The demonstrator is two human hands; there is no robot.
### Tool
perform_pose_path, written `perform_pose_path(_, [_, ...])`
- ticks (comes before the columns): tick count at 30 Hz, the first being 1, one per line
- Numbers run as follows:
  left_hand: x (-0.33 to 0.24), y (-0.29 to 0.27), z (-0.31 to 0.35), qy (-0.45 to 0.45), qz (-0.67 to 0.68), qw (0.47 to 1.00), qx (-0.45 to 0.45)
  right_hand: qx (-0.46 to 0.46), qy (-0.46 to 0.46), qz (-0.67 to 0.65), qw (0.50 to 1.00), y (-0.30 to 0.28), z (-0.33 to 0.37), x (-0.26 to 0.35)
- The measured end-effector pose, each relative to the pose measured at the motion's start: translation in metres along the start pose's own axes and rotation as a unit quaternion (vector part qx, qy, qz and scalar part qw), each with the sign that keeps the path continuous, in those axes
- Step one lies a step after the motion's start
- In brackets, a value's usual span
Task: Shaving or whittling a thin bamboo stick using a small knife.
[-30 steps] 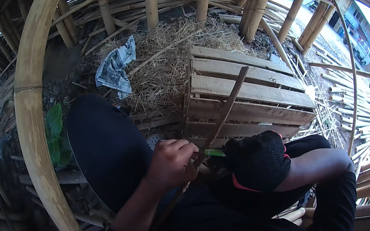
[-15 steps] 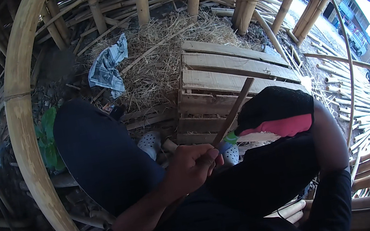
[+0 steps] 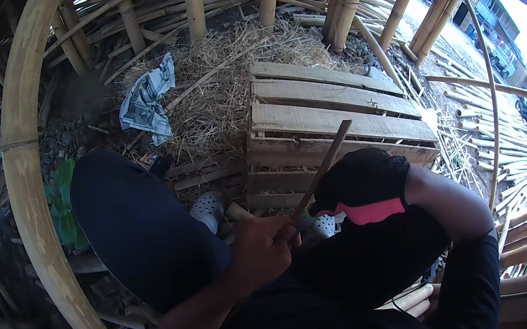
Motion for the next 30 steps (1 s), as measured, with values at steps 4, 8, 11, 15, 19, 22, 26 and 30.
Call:
perform_pose_path(4, [0.003, -0.004, 0.005, 0.008, -0.02, 0.999, -0.049, -0.025, 0.035, 0.017, 0.999, -0.008, 0.001, 0.011])
perform_pose_path(8, [-0.017, -0.022, 0.011, 0.151, -0.102, 0.973, -0.139, -0.072, 0.009, 0.061, 0.995, -0.019, 0.007, 0.018])
perform_pose_path(11, [-0.046, -0.033, 0.015, 0.232, -0.148, 0.945, -0.178, -0.11, 0.001, -0.011, 0.994, -0.032, 0.024, 0.019])
perform_pose_path(15, [-0.046, -0.026, 0.009, 0.214, -0.183, 0.948, -0.145, -0.088, 0.038, -0.02, 0.995, -0.038, 0.033, 0.014])
perform_pose_path(19, [-0.029, -0.029, 0.008, 0.179, -0.115, 0.967, -0.14, -0.058, 0.048, -0.034, 0.997, -0.038, 0.039, 0.0])
perform_pose_path(22, [-0.021, -0.023, 0.006, 0.139, -0.085, 0.981, -0.104, -0.059, 0.044, -0.049, 0.996, -0.036, 0.04, -0.001])
perform_pose_path(26, [-0.02, -0.025, 0.007, 0.137, -0.112, 0.976, -0.127, -0.111, -0.064, -0.086, 0.988, -0.018, 0.036, 0.0])
perform_pose_path(30, [-0.016, -0.031, 0.008, 0.149, -0.142, 0.969, -0.14, -0.063, 0.02, -0.116, 0.991, -0.005, 0.028, 0.006])
Point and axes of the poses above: each hand's wrist, its own z-axis away from the middle knuckle, its own y-axis out of the palm, x = y × z, the point moved 9 cm from there along -z, towards the middle knuckle, and after that the axes turned 5 degrees about -z, right-handed, at the moved point
